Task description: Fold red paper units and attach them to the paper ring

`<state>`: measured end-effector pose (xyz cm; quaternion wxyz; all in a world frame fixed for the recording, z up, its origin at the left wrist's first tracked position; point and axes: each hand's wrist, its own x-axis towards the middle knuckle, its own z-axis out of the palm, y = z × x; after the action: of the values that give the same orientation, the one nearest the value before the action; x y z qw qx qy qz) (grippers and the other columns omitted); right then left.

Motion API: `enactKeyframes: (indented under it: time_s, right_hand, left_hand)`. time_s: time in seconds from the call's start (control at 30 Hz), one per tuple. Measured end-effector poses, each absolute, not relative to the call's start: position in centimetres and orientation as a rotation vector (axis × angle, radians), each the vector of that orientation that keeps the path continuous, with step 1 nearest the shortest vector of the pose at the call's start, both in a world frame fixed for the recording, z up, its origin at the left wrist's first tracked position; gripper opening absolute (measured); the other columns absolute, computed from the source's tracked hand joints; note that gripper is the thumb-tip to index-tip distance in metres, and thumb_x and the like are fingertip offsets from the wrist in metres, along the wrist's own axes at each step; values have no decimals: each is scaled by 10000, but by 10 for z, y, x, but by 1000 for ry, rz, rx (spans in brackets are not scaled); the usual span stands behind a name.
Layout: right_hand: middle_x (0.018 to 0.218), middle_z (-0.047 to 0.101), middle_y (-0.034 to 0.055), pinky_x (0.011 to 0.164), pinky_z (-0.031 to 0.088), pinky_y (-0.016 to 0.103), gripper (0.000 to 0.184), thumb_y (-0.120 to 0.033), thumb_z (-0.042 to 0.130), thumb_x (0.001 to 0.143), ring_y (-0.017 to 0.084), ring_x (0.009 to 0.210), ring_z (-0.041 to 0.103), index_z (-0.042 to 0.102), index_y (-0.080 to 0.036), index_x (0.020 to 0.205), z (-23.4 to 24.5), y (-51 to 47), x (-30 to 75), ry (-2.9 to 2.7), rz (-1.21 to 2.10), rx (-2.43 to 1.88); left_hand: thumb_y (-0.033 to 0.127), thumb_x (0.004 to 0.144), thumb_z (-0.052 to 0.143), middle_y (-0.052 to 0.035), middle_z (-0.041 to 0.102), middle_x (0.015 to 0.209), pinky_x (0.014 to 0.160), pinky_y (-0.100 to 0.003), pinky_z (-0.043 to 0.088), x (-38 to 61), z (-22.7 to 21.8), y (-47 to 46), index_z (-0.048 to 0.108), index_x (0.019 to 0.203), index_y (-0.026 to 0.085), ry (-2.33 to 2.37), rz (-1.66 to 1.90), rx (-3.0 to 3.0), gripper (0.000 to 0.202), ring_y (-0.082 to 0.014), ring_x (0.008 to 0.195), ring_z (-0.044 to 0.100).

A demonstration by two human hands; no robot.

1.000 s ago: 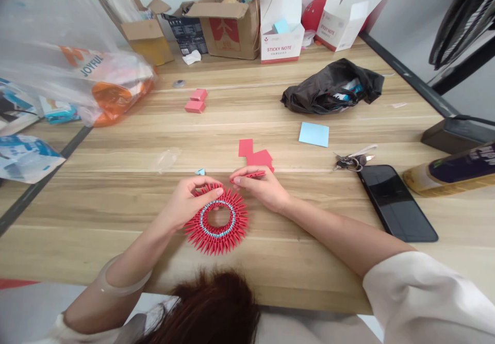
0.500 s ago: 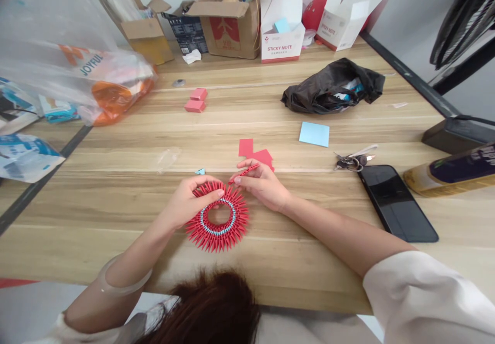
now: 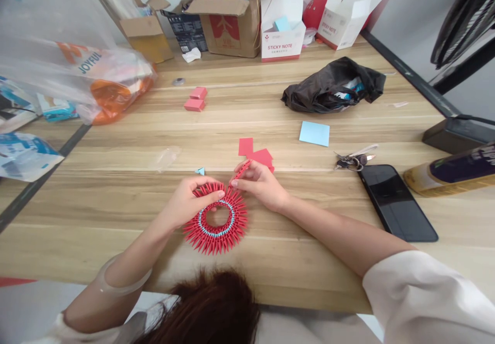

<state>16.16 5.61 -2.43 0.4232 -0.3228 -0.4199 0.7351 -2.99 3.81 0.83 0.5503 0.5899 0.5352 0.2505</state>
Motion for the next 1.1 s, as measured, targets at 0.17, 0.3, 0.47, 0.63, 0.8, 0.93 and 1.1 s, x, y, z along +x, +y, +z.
enactKeyframes:
  time_s: [0.17, 0.3, 0.47, 0.63, 0.8, 0.93, 1.1]
  right_hand:
    - [686, 648, -18, 629, 495, 233, 225, -182, 735, 691, 92, 632, 615, 561, -173, 832, -25, 56, 161, -1097, 1801, -829]
    - [677, 644, -24, 620, 486, 224, 233, -184, 734, 692, 86, 619, 608, 572, -176, 859, -25, 56, 161, -1095, 1797, -827]
    - [690, 650, -20, 639, 485, 225, 254, -175, 726, 698, 86, 631, 613, 570, -176, 898, -25, 56, 162, -1100, 1810, -836]
    - [710, 656, -13, 654, 491, 239, 292, -188, 725, 702, 94, 651, 619, 566, -182, 946, -25, 56, 163, -1120, 1821, -837]
    - [746, 660, -6, 694, 503, 252, 292, -200, 724, 710, 101, 697, 628, 568, -189, 957, -26, 56, 163, -1160, 1814, -835]
    - [732, 650, -13, 685, 512, 264, 277, -212, 733, 698, 108, 691, 628, 581, -186, 927, -26, 56, 162, -1180, 1780, -845]
    - [702, 640, -22, 653, 501, 241, 231, -208, 741, 690, 94, 656, 618, 583, -178, 856, -25, 55, 161, -1165, 1766, -850]
  left_hand:
    - [341, 757, 651, -14, 621, 688, 494, -198, 473, -31, 10, 38, 628, 843, 125, 1258, 550, 1447, 233, -96, 514, 588]
    - [329, 748, 659, -21, 627, 691, 497, -199, 474, -29, 13, 38, 634, 849, 119, 1266, 540, 1418, 234, -93, 512, 582]
    - [329, 737, 666, -13, 611, 674, 493, -203, 486, -28, 13, 37, 636, 844, 114, 1270, 544, 1386, 242, -89, 505, 571]
    - [336, 740, 659, -18, 616, 687, 487, -207, 491, -28, 13, 37, 636, 853, 115, 1271, 548, 1393, 250, -92, 510, 571]
    - [349, 742, 658, -22, 628, 696, 502, -223, 501, -29, 13, 37, 637, 849, 125, 1273, 528, 1408, 249, -101, 528, 579]
    - [372, 751, 649, -37, 650, 729, 524, -234, 506, -31, 11, 37, 644, 851, 130, 1262, 513, 1452, 261, -111, 552, 591]
    - [383, 763, 640, -45, 662, 759, 542, -246, 506, -32, 10, 38, 648, 871, 134, 1250, 496, 1473, 272, -118, 561, 599]
